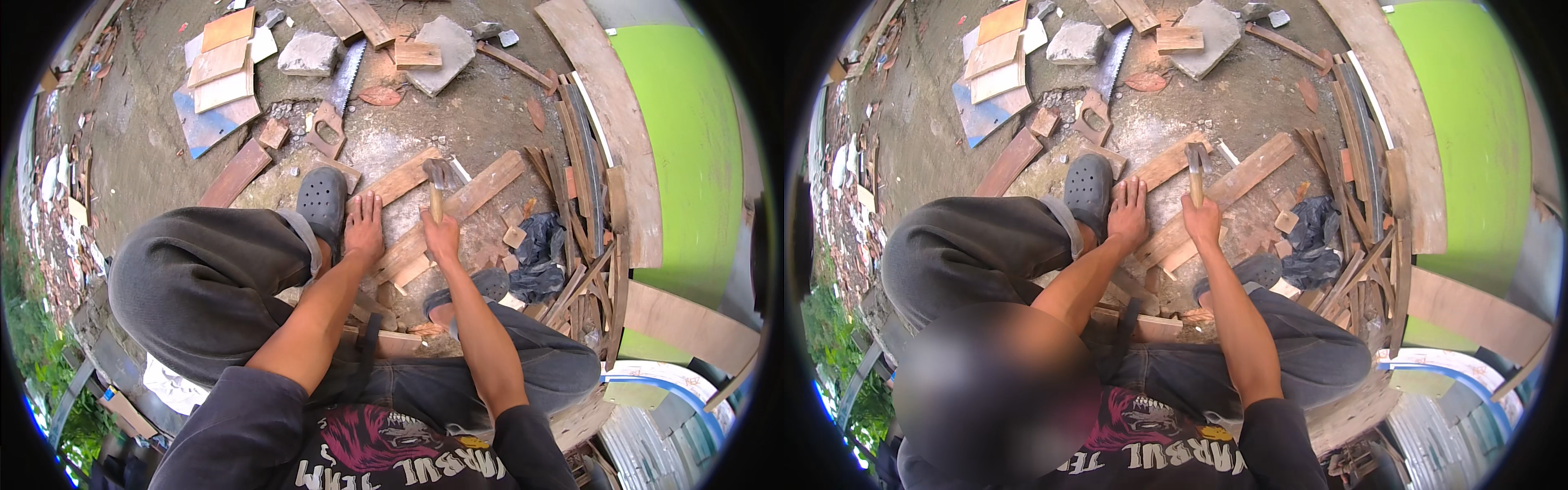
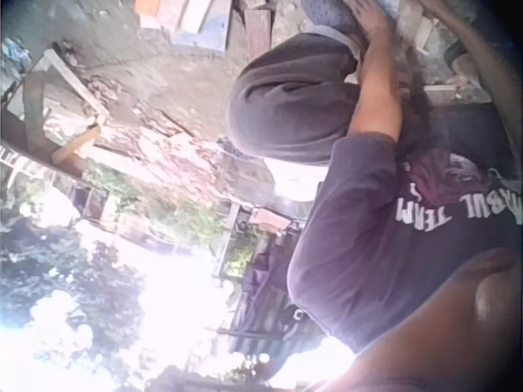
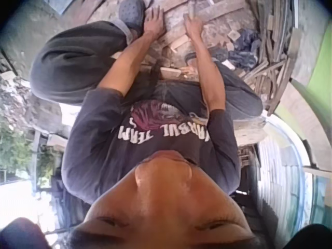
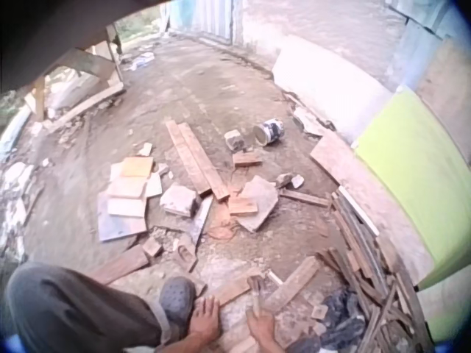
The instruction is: The person sits on the ground and uses a hammer to repeatedly strike a wooden plank, breaking it into smaller pieces. The person picks up the broken pieces and continues to break them further, creating a pile of wood scraps.
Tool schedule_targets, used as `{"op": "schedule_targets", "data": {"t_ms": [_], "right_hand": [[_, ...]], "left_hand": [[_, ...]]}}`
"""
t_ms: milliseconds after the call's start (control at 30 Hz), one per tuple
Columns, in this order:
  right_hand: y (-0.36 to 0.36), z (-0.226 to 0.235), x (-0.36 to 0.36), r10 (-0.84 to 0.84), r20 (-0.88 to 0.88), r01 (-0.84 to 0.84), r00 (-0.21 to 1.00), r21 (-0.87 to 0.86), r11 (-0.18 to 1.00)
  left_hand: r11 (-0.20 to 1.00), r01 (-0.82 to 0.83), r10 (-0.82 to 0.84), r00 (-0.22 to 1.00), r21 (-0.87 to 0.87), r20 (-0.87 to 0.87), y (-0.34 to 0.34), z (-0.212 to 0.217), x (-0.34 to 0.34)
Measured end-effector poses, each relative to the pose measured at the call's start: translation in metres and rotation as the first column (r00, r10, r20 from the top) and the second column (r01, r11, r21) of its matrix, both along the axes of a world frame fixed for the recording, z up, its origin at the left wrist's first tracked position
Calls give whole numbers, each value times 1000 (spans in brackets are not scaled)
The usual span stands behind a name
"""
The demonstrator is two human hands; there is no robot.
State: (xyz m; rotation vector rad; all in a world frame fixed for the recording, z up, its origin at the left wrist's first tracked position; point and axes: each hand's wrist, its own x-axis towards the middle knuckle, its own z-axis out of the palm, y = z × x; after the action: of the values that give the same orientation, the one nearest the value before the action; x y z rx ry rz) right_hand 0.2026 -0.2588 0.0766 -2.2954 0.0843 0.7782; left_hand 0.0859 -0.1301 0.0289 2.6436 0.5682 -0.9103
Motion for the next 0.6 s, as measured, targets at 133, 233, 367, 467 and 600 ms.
{"op": "schedule_targets", "data": {"t_ms": [133, 233, 367, 467, 600], "right_hand": [[8, -7, 8, 40, -104, -46, 994, -53, 998], [19, 0, -1, -60, 65, 50, 996, 150, 987], [6, -28, 4, 54, -47, -57, 997, -77, 995], [11, -28, 8, -20, -160, -9, 987, -179, 984], [8, -22, -5, 18, 8, -18, 1000, -39, 999]], "left_hand": [[999, -47, 48, 997, 9, -68, -4, 1, -1], [996, -84, 82, 989, -9, -124, -4, 15, -6], [992, -123, 114, 977, -41, -180, -10, 19, -7], [992, -115, 104, 977, -45, -186, -9, 16, -12], [992, -91, 72, 976, -85, -208, 2, 25, -16]]}}
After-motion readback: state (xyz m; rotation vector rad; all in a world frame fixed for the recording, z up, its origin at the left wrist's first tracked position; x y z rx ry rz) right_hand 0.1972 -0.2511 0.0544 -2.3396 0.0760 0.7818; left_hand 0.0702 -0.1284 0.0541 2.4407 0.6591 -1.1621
